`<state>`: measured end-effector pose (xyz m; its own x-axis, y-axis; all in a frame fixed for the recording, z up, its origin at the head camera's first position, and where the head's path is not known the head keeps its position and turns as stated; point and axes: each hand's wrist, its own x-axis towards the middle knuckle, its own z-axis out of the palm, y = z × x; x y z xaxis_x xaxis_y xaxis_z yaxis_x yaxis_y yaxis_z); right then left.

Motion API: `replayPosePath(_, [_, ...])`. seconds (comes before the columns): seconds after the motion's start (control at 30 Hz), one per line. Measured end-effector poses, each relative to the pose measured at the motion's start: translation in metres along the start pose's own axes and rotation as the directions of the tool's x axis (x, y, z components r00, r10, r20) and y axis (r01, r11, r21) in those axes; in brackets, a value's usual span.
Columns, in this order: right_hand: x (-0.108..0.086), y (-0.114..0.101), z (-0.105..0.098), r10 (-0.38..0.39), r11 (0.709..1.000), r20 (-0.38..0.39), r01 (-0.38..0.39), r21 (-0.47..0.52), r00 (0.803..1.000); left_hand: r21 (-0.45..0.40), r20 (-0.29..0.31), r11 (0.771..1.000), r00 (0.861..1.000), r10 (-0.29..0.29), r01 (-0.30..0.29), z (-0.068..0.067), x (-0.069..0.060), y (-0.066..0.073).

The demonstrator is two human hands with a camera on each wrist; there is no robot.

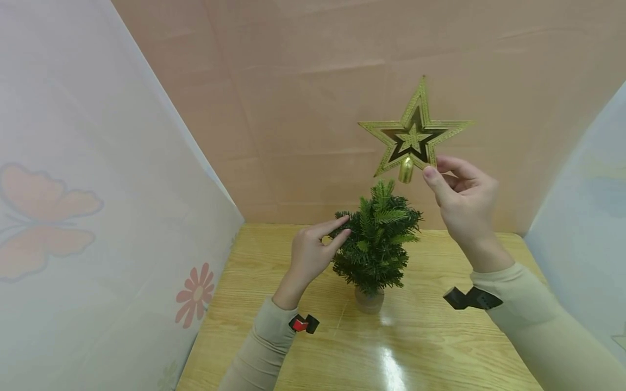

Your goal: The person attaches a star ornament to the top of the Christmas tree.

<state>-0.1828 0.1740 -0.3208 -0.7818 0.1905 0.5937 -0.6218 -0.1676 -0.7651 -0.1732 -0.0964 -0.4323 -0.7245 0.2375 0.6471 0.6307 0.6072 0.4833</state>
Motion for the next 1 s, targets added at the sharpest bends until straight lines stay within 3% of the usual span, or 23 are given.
replayPosePath(1.0, [0.001,0.001,0.000,-0.015,0.997,0.012,0.016,-0.075,1.000,-0.029,0.032,1.000,0.999,0.010,-0.009,0.024,0.004,0.004])
